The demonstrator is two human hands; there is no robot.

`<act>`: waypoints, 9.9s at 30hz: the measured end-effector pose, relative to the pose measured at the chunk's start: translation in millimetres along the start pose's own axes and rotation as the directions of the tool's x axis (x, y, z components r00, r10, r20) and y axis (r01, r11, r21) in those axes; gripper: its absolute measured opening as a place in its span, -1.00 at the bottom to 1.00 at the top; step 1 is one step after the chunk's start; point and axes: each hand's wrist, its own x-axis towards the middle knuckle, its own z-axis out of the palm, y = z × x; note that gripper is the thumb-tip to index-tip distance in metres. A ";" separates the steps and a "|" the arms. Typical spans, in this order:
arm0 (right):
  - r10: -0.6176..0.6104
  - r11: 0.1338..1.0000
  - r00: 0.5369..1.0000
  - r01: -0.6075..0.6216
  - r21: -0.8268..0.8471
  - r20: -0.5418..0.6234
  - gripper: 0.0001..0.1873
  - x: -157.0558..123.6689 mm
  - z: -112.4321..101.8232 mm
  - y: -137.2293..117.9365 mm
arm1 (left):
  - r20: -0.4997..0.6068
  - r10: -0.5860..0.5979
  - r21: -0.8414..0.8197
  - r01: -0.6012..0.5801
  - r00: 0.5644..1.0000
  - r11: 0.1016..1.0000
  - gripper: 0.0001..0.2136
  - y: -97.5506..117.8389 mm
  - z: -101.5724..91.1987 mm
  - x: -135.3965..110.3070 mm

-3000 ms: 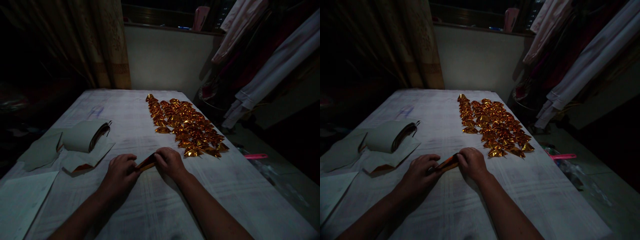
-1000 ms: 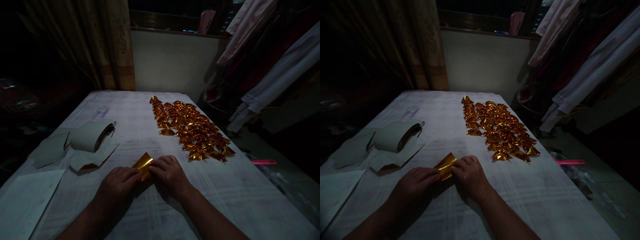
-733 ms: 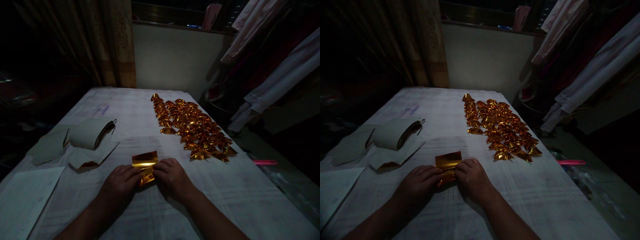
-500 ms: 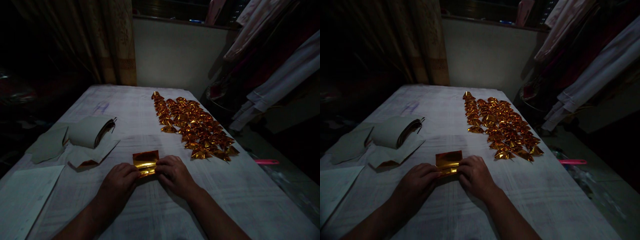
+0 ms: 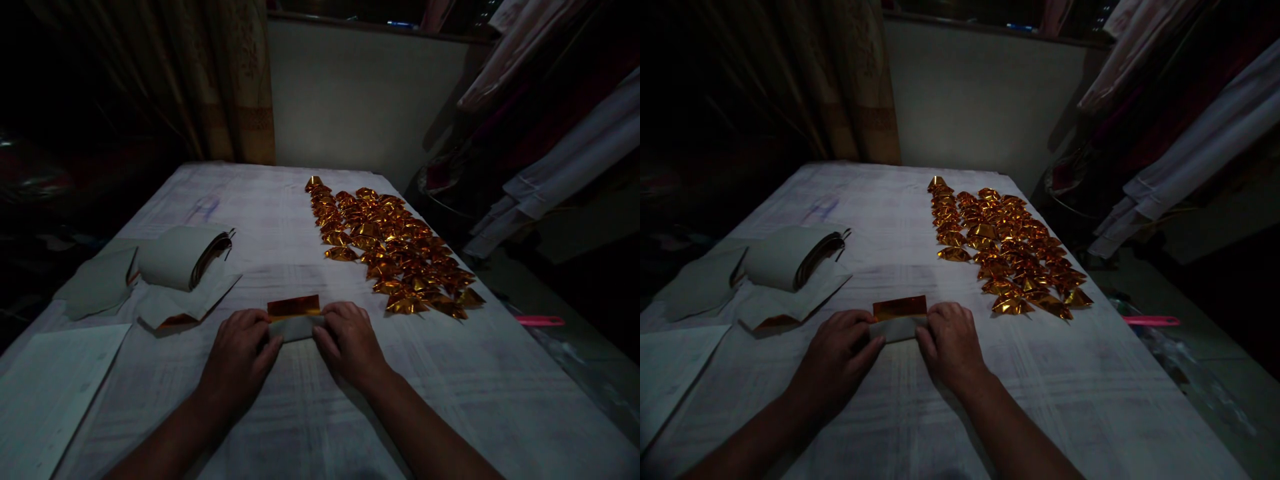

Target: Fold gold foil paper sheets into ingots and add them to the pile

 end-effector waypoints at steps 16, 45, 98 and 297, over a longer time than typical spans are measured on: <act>0.099 0.991 0.994 -0.102 -0.085 -0.041 -0.91 -0.3 3.9 -7.0 | -0.037 -0.020 0.028 0.021 0.999 0.999 -0.90 -1.8 5.7 -3.6; 0.189 0.977 0.982 -0.186 -0.103 0.021 -0.92 2.6 1.9 -10.1 | 0.115 0.392 0.420 -0.403 0.913 0.813 -0.62 -28.4 -24.6 -26.7; 0.070 0.988 0.996 -0.062 0.142 -0.054 -0.80 -5.2 8.2 6.3 | -0.088 0.035 0.082 -0.028 0.996 0.996 -0.84 -14.1 8.1 -0.2; 0.111 0.988 0.989 -0.100 -0.116 0.095 -0.82 8.2 3.4 -4.7 | 0.171 0.384 0.259 -0.418 0.907 0.871 -0.58 -27.2 0.0 -27.3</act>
